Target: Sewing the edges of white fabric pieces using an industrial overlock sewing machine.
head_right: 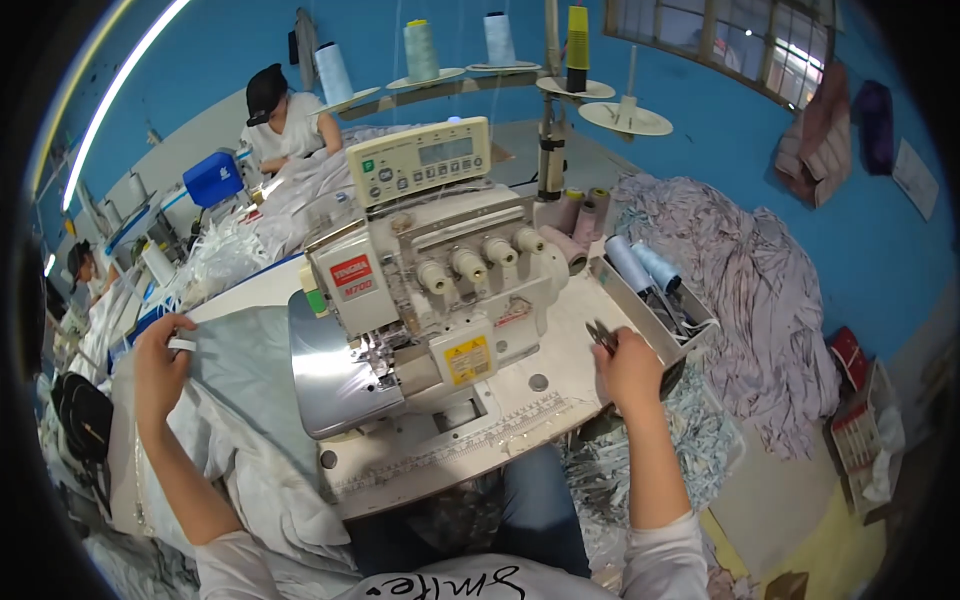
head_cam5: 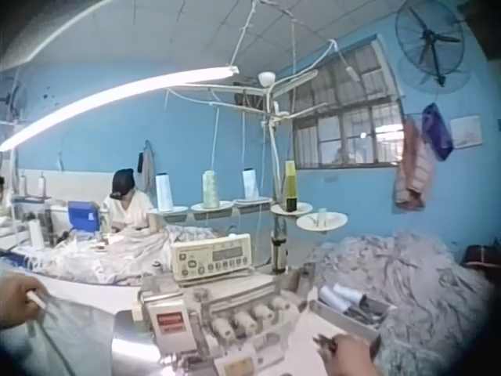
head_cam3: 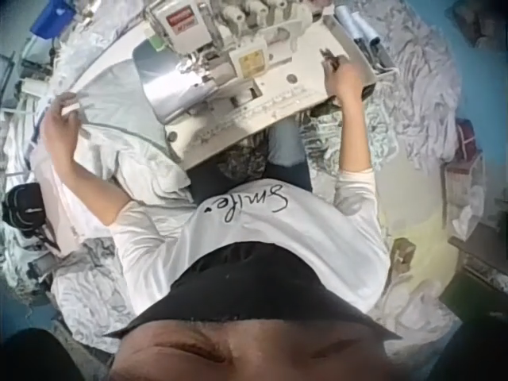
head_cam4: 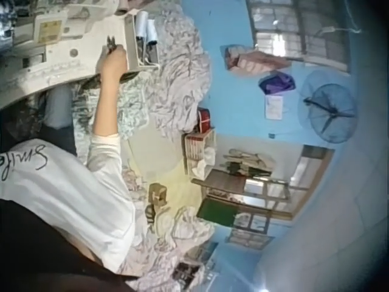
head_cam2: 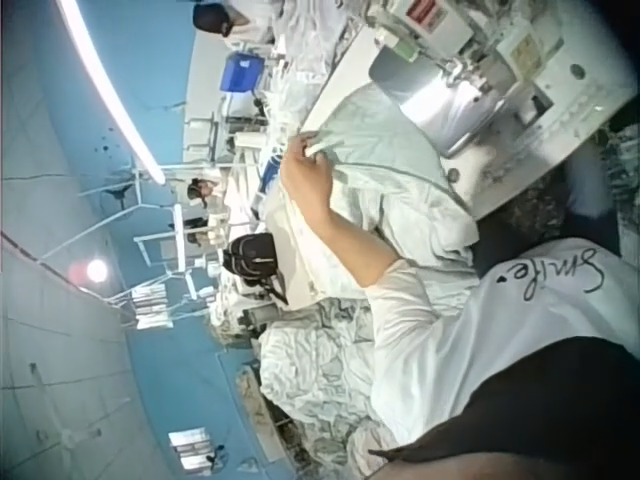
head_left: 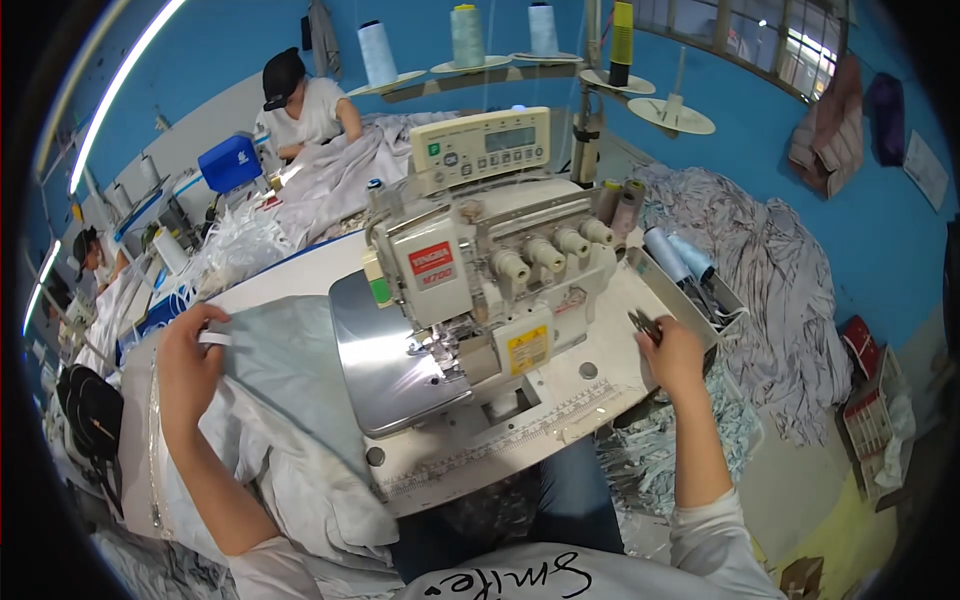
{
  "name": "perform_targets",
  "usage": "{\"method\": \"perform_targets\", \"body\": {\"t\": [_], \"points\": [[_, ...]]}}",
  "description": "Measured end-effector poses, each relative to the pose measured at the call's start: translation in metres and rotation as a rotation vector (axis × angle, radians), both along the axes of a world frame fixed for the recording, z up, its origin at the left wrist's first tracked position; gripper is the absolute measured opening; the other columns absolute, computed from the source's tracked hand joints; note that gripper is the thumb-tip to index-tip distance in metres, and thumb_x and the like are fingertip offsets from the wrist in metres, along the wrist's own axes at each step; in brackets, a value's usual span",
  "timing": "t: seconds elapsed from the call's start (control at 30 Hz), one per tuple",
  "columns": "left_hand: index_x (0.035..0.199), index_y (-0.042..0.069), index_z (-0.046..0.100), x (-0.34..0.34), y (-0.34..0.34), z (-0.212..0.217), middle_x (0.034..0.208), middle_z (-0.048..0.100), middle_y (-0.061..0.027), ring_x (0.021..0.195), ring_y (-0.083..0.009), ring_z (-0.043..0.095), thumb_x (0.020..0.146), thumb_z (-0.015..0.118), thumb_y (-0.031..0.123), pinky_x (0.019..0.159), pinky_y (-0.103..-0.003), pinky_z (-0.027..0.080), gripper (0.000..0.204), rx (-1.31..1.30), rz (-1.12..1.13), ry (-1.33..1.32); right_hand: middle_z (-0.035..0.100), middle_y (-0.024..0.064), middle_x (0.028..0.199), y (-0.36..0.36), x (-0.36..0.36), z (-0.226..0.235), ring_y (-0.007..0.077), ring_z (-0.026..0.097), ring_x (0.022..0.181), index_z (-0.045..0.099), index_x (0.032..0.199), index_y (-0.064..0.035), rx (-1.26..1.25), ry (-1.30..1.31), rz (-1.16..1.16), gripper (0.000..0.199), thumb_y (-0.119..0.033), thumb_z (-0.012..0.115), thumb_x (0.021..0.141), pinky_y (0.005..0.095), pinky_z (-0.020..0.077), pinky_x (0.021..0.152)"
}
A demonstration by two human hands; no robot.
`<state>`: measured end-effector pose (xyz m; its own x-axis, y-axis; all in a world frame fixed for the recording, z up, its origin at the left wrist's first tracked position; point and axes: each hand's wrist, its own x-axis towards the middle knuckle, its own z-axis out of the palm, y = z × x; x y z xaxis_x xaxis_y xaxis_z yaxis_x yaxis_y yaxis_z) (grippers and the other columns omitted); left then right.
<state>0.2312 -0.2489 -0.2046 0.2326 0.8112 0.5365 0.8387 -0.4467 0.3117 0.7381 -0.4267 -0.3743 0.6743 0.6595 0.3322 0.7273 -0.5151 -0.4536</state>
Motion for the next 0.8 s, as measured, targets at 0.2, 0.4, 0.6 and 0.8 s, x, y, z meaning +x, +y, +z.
{"method": "perform_targets", "body": {"t": [0.2, 0.4, 0.6, 0.8], "points": [[0.102, 0.006, 0.061, -0.113, 0.029, -0.085, 0.103, 0.060, -0.0172, 0.097, -0.0353, 0.056, 0.069, 0.063, 0.006, 0.087, -0.041, 0.044, 0.033, -0.096, 0.394, 0.248, 0.057, 0.0201, 0.094, 0.042, 0.003, 0.022, 0.0380, 0.056, 0.093, 0.060, 0.101, 0.0009, 0.212, -0.242, 0.204, 0.032, -0.018, 0.068, 0.077, 0.0434, 0.0455, 0.079], [0.120, -0.005, 0.053, -0.180, 0.029, -0.173, 0.126, 0.051, -0.0236, 0.121, -0.0364, 0.045, 0.065, 0.077, 0.032, 0.103, -0.040, 0.036, 0.070, -0.350, 0.364, 0.097, 0.058, 0.0200, 0.108, 0.149, 0.037, 0.029, 0.0355, 0.055, 0.102, 0.058, 0.111, 0.0000, 0.274, -0.273, 0.353, 0.029, -0.011, 0.055, 0.084, 0.0417, 0.0436, 0.089], [0.133, 0.005, 0.045, -0.143, 0.060, -0.182, 0.140, 0.039, -0.0213, 0.131, -0.0355, 0.035, 0.057, 0.082, 0.046, 0.108, -0.042, 0.028, 0.094, -0.374, 0.232, -0.017, 0.056, 0.0114, 0.122, 0.186, 0.196, -0.025, 0.0306, 0.049, 0.116, 0.056, 0.123, -0.0136, -0.246, -0.589, 0.393, 0.042, -0.028, 0.046, 0.084, 0.0406, 0.0379, 0.098], [0.136, 0.007, 0.041, -0.182, 0.016, -0.174, 0.139, 0.038, -0.0252, 0.130, -0.0385, 0.034, 0.052, 0.084, 0.049, 0.108, -0.043, 0.027, 0.104, -0.399, 0.296, -0.012, 0.055, 0.0158, 0.124, 0.176, 0.119, -0.009, 0.0329, 0.052, 0.113, 0.054, 0.124, -0.0059, -0.003, -0.476, 0.487, 0.039, -0.017, 0.055, 0.087, 0.0438, 0.0406, 0.095]]}}
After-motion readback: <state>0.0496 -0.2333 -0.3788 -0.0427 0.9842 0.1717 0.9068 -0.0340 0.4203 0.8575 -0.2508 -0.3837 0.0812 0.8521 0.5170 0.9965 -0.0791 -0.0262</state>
